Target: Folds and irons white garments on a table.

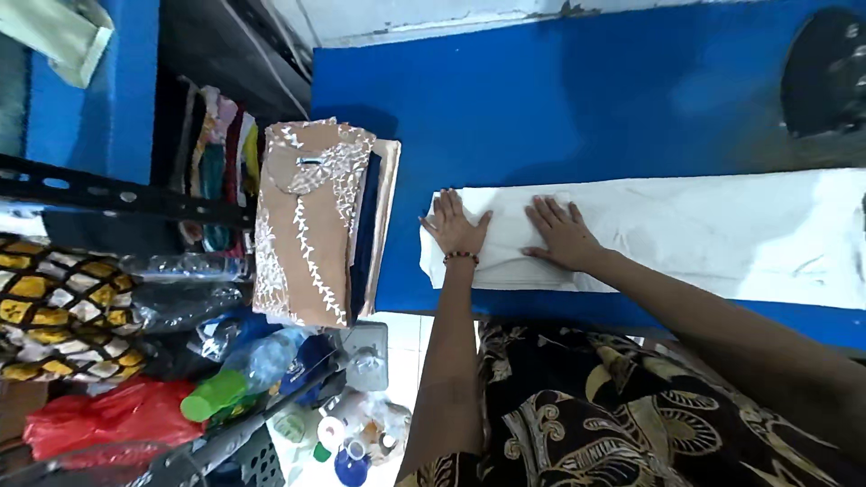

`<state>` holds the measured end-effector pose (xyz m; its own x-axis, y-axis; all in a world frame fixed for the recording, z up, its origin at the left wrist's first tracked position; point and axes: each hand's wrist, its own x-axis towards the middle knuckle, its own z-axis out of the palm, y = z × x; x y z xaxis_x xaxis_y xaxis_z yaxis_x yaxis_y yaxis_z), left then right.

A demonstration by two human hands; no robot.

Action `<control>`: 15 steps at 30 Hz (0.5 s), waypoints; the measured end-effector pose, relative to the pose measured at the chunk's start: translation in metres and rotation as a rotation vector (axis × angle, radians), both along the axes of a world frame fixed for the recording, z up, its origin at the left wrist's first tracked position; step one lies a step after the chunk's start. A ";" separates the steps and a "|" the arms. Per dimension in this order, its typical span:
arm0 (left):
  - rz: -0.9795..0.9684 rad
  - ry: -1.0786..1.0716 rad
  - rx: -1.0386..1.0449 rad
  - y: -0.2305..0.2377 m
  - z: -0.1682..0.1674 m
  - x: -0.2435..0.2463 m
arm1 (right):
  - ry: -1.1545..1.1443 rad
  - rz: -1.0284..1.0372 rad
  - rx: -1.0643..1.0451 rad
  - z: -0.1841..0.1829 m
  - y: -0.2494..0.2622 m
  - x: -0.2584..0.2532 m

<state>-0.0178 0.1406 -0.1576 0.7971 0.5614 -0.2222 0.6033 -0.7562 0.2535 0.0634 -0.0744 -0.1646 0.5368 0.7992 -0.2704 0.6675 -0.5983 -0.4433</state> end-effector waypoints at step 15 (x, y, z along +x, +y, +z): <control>-0.273 -0.177 0.060 -0.076 0.009 -0.003 | -0.101 -0.981 -0.141 0.003 -0.368 0.013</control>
